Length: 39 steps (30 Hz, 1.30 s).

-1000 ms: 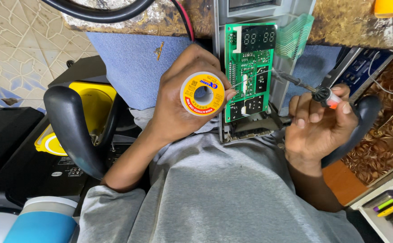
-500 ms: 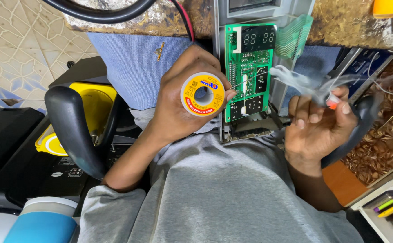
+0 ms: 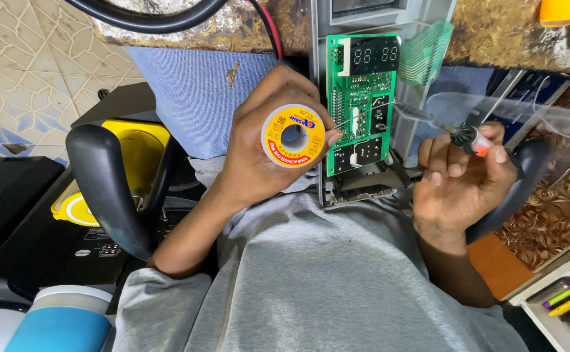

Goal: The person sits in a chair and holds a circuit board on their lap. They use a soldering iron to apply heat to the board while feeding solder from a spool held in the other hand. The person flips the board over to work on the other side and continues soldering.

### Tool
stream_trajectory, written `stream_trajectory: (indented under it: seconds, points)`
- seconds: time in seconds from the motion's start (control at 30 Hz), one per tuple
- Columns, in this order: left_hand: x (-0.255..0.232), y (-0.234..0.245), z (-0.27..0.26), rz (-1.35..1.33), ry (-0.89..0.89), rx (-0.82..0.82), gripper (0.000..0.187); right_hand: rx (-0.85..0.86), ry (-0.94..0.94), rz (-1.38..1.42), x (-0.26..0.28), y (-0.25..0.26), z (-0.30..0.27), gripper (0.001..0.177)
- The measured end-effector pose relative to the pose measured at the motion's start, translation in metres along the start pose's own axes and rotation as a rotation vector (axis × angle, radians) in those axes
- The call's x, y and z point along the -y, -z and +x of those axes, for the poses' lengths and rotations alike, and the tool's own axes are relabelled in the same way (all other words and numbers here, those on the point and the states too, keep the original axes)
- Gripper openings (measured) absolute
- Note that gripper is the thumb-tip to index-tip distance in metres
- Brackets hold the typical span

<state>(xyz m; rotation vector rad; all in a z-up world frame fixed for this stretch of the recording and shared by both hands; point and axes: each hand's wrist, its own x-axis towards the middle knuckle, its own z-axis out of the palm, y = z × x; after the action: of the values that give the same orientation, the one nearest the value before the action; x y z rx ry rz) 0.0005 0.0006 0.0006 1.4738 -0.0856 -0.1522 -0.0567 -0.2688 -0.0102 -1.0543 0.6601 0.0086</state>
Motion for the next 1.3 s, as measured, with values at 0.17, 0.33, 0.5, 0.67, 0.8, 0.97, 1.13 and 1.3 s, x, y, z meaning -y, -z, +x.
stream_trajectory:
  seconds: [0.17, 0.33, 0.5, 0.67, 0.8, 0.97, 1.13, 1.3]
  points:
    - [0.0004, -0.0003, -0.0002, 0.002, -0.005, 0.0, 0.011, 0.052, -0.007, -0.001, 0.0005, 0.0008, 0.0002, 0.014]
    - [0.0021, -0.0007, -0.0015, -0.006, -0.005, 0.001, 0.012, 0.032, -0.013, -0.018, 0.0007, -0.0013, -0.0004, 0.016]
    - [0.0018, -0.0004, -0.0016, -0.007, -0.006, -0.002, 0.012, 0.034, -0.015, -0.012, 0.0007, -0.0022, -0.0003, 0.015]
    - [0.0018, -0.0003, -0.0015, 0.0, -0.004, -0.004, 0.011, 0.051, -0.031, -0.015, 0.0008, 0.0002, -0.0002, 0.016]
    - [0.0011, -0.0004, -0.0015, -0.002, 0.002, -0.008, 0.011, 0.027, -0.029, -0.02, 0.0006, -0.0007, -0.0002, 0.016]
    - [0.0018, 0.0, -0.0018, -0.002, -0.005, -0.003, 0.012, 0.039, 0.003, -0.03, 0.001, -0.0008, -0.0001, 0.015]
    - [0.001, -0.0006, -0.0008, -0.01, 0.0, -0.002, 0.013, 0.061, -0.011, -0.016, 0.0025, 0.0004, 0.0, 0.015]
    - [-0.0002, -0.0012, 0.0008, -0.024, 0.004, -0.007, 0.013, 0.066, -0.011, -0.008, 0.002, -0.002, 0.0001, 0.016]
